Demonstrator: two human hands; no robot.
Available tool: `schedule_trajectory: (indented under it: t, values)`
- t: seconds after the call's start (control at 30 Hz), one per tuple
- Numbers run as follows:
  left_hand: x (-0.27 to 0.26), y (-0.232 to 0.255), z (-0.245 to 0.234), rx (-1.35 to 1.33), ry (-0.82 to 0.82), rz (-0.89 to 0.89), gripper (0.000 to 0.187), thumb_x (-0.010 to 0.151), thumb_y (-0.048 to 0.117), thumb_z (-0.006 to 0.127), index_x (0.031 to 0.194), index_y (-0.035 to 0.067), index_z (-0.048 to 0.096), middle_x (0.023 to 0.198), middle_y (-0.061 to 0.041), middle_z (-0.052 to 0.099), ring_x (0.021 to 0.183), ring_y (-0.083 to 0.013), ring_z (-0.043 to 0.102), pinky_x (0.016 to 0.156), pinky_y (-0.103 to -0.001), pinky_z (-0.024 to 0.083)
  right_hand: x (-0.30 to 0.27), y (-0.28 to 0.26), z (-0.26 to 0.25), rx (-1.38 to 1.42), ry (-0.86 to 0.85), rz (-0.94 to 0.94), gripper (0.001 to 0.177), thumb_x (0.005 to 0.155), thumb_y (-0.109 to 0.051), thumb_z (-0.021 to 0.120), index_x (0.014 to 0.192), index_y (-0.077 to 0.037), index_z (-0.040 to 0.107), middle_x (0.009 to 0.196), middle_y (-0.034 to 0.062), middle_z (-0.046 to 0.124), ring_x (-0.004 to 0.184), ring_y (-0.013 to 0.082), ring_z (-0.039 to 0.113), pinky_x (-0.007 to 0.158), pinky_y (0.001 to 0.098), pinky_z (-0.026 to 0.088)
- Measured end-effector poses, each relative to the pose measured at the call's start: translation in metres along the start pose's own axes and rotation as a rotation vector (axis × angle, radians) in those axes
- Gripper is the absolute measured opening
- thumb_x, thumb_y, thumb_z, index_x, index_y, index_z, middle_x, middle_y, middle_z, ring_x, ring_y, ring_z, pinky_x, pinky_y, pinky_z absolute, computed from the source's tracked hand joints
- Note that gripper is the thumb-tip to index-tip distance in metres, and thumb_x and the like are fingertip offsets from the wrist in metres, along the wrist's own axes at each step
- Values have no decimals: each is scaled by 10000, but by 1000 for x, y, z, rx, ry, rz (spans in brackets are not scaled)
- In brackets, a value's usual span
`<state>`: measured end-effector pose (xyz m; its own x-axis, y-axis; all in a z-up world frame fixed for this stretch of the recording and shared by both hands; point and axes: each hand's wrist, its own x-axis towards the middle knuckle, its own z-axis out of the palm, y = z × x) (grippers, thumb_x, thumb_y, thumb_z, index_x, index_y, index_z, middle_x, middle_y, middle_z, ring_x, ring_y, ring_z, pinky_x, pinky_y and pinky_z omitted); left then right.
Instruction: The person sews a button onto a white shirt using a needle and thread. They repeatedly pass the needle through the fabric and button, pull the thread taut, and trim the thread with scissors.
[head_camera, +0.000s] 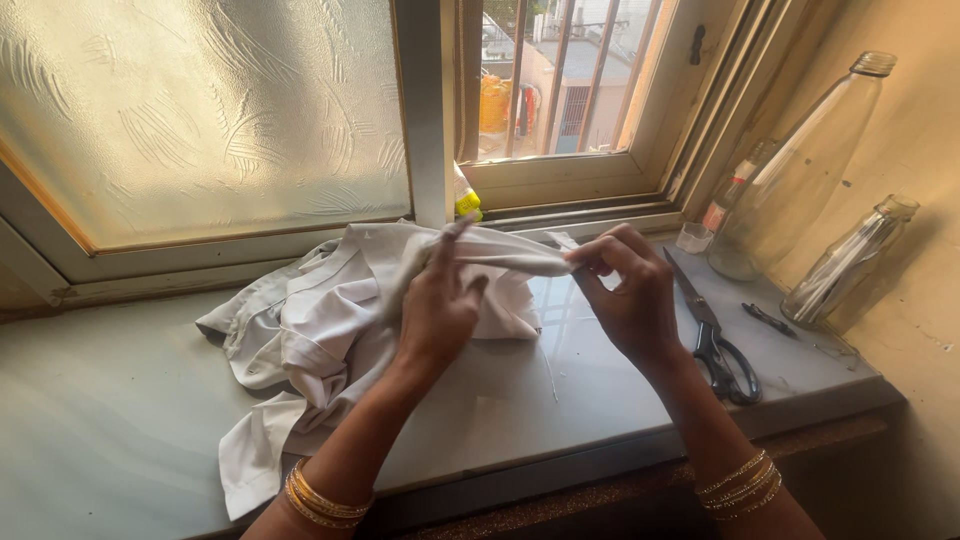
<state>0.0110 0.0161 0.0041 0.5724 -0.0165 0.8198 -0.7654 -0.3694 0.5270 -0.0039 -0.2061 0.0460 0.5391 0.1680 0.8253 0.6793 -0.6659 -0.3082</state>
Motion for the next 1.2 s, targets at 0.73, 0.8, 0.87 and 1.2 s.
schedule_trajectory:
  t: [0.73, 0.8, 0.87, 1.2]
  values:
    - [-30, 20, 44, -720, -526, -959, 422, 955, 508, 583, 1134, 134, 666, 890, -122, 770, 592, -168, 671, 552, -290, 529, -49, 12, 17, 52, 219, 53, 174, 834, 11, 768, 984, -75, 752, 898, 50, 652, 793, 145, 659, 731, 279, 552]
    - [-32, 13, 42, -1122, -394, -1097, 431, 913, 486, 589, 1159, 136, 632, 1089, -57, 780, 728, -163, 725, 673, -293, 582, -50, 14, 16, 62, 264, 40, 154, 850, 0, 781, 984, -71, 750, 919, 48, 657, 803, 137, 668, 738, 269, 556]
    - [-29, 4, 39, -1199, -188, -1014, 419, 976, 377, 686, 1223, 50, 603, 1103, -116, 715, 891, -188, 720, 812, -322, 572, -47, 20, 13, 59, 298, 47, 150, 862, 15, 776, 986, -64, 749, 918, 35, 663, 810, 127, 663, 746, 262, 546]
    - [-19, 0, 24, -1038, 68, -1074, 494, 850, 258, 773, 1265, 110, 550, 1121, -67, 685, 1022, -219, 699, 878, -400, 589, -46, 33, 8, 82, 364, 203, 164, 861, 48, 765, 1001, -33, 738, 931, 44, 665, 805, 110, 651, 765, 241, 532]
